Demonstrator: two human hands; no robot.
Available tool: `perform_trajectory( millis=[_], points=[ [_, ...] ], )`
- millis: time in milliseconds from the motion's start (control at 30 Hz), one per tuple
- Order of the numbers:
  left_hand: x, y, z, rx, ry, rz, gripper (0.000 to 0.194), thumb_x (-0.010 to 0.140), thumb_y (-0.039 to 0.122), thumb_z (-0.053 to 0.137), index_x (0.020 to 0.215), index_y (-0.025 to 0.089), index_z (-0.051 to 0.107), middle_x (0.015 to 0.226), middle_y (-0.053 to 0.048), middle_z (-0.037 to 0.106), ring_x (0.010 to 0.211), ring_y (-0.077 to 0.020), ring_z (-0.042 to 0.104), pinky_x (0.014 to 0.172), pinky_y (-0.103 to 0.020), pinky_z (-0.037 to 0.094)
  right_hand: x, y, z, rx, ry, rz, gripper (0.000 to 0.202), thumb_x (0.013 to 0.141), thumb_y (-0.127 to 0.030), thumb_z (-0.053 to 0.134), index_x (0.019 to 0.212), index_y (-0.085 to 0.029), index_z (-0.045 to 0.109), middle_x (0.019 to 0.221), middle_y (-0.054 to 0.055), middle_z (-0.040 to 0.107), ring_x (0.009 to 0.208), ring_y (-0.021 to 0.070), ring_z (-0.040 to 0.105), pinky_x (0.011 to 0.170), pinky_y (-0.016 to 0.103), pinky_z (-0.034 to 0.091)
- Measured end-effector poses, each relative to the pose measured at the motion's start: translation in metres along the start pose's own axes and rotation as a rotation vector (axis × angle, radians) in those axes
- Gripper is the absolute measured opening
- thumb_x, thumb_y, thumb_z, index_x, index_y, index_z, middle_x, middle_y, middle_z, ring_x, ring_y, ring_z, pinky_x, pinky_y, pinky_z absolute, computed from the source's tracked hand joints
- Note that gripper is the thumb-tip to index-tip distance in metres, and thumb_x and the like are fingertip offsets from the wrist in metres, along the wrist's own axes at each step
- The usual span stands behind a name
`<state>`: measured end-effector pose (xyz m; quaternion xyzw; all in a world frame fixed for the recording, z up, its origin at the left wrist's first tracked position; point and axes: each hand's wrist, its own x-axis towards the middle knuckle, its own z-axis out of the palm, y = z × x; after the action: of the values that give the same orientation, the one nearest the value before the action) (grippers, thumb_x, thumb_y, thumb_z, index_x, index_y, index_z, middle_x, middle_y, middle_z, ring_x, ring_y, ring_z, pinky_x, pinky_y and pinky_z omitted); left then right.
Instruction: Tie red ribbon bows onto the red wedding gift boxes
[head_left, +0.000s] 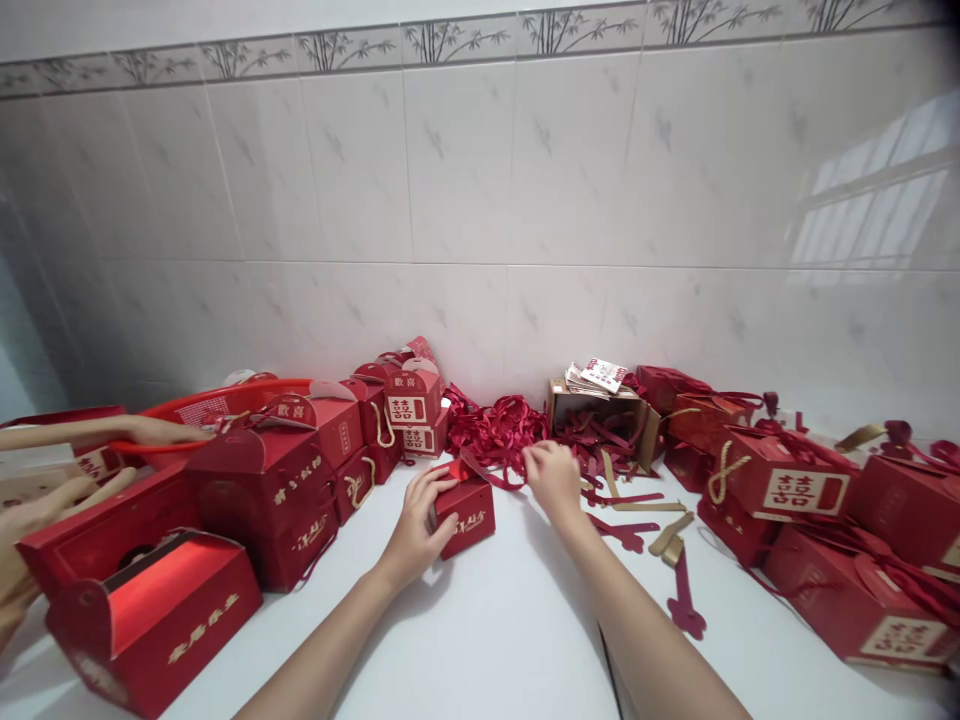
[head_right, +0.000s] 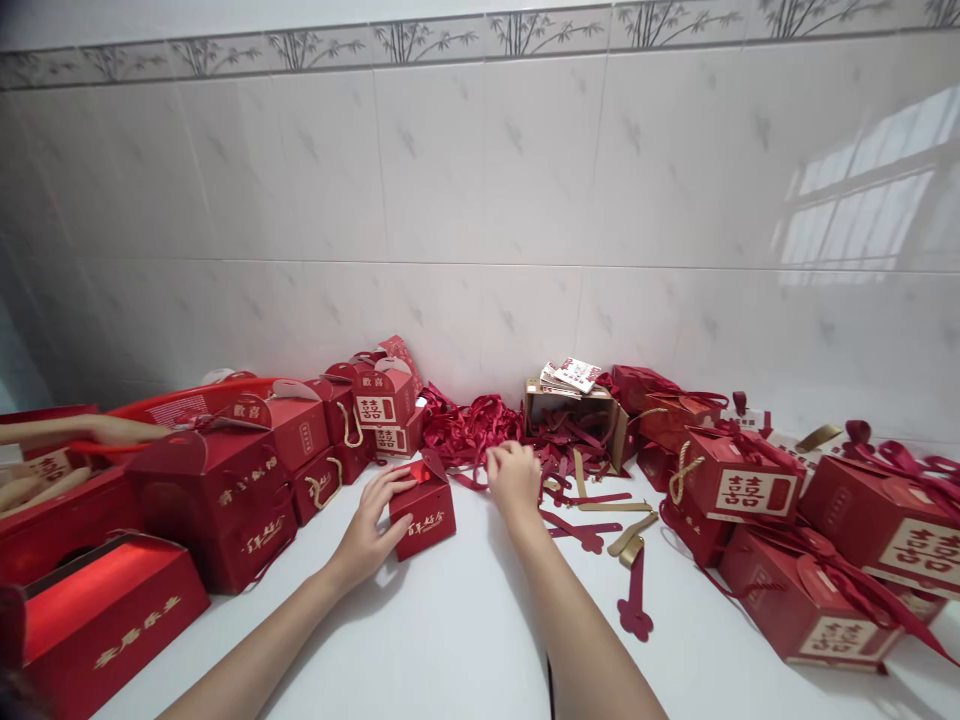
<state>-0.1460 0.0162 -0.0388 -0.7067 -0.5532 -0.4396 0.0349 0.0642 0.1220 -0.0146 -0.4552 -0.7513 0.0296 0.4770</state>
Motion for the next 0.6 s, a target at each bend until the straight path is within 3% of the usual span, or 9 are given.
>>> perform_trajectory(
  millis=[167, 267, 333, 433, 533, 600],
  points=[
    [-0.002, 0.010, 0.000, -0.062, -0.060, 0.027, 0.033, 0.081, 0.022, 0.052, 0.113, 0.020, 0.056, 0.132, -0.012, 0.051, 0.131, -0.0289, 0.035, 0.107, -0.052, 0.032, 0.029, 0.001, -0.078, 0.058, 0.227, 0.047, 0.032, 0.089, -0.036, 0.042, 0.087, -0.017, 0.068, 0.096, 0.010, 0.068, 0.089, 0.0236, 0.057, 0.081, 0.037, 0.042],
    [-0.002, 0.020, 0.002, -0.089, -0.086, 0.036, 0.031, 0.081, 0.026, 0.054, 0.111, 0.020, 0.057, 0.131, -0.013, 0.052, 0.131, -0.0295, 0.036, 0.107, -0.052, 0.032, 0.032, 0.000, -0.100, 0.190, 0.187, 0.071, 0.035, 0.089, -0.041, 0.041, 0.088, -0.016, 0.066, 0.083, 0.008, 0.068, 0.074, 0.0194, 0.060, 0.072, 0.032, 0.045],
    [-0.003, 0.026, 0.003, -0.113, -0.089, 0.041, 0.029, 0.081, 0.029, 0.055, 0.108, 0.019, 0.059, 0.129, -0.013, 0.054, 0.129, -0.0297, 0.038, 0.106, -0.051, 0.033, 0.025, 0.001, -0.090, 0.267, 0.047, 0.074, 0.030, 0.086, -0.039, 0.048, 0.083, -0.017, 0.067, 0.080, 0.006, 0.068, 0.072, 0.0184, 0.061, 0.070, 0.031, 0.046],
    [-0.004, 0.032, 0.005, -0.195, -0.064, 0.038, 0.023, 0.083, 0.032, 0.053, 0.100, 0.019, 0.062, 0.122, -0.013, 0.059, 0.126, -0.0291, 0.042, 0.105, -0.050, 0.034, 0.003, 0.007, -0.050, 0.278, -0.118, 0.104, 0.016, 0.079, -0.031, 0.062, 0.072, -0.017, 0.067, 0.077, 0.005, 0.067, 0.072, 0.0183, 0.062, 0.073, 0.033, 0.048],
    [-0.007, 0.039, 0.006, -0.320, -0.074, 0.045, 0.021, 0.085, 0.033, 0.050, 0.092, 0.019, 0.063, 0.118, -0.013, 0.062, 0.125, -0.0286, 0.044, 0.104, -0.049, 0.036, -0.022, 0.019, -0.010, 0.306, -0.174, 0.172, 0.019, 0.086, -0.031, 0.060, 0.097, -0.016, 0.063, 0.101, 0.006, 0.064, 0.088, 0.0181, 0.061, 0.079, 0.037, 0.051],
    [-0.008, 0.044, 0.006, -0.392, -0.116, 0.064, 0.023, 0.085, 0.035, 0.049, 0.089, 0.018, 0.063, 0.116, -0.014, 0.064, 0.124, -0.0301, 0.045, 0.102, -0.050, 0.036, -0.031, 0.028, 0.005, 0.354, -0.175, 0.211, 0.026, 0.090, -0.032, 0.055, 0.112, -0.018, 0.057, 0.115, 0.007, 0.058, 0.097, 0.0185, 0.060, 0.082, 0.038, 0.051]
  ],
)
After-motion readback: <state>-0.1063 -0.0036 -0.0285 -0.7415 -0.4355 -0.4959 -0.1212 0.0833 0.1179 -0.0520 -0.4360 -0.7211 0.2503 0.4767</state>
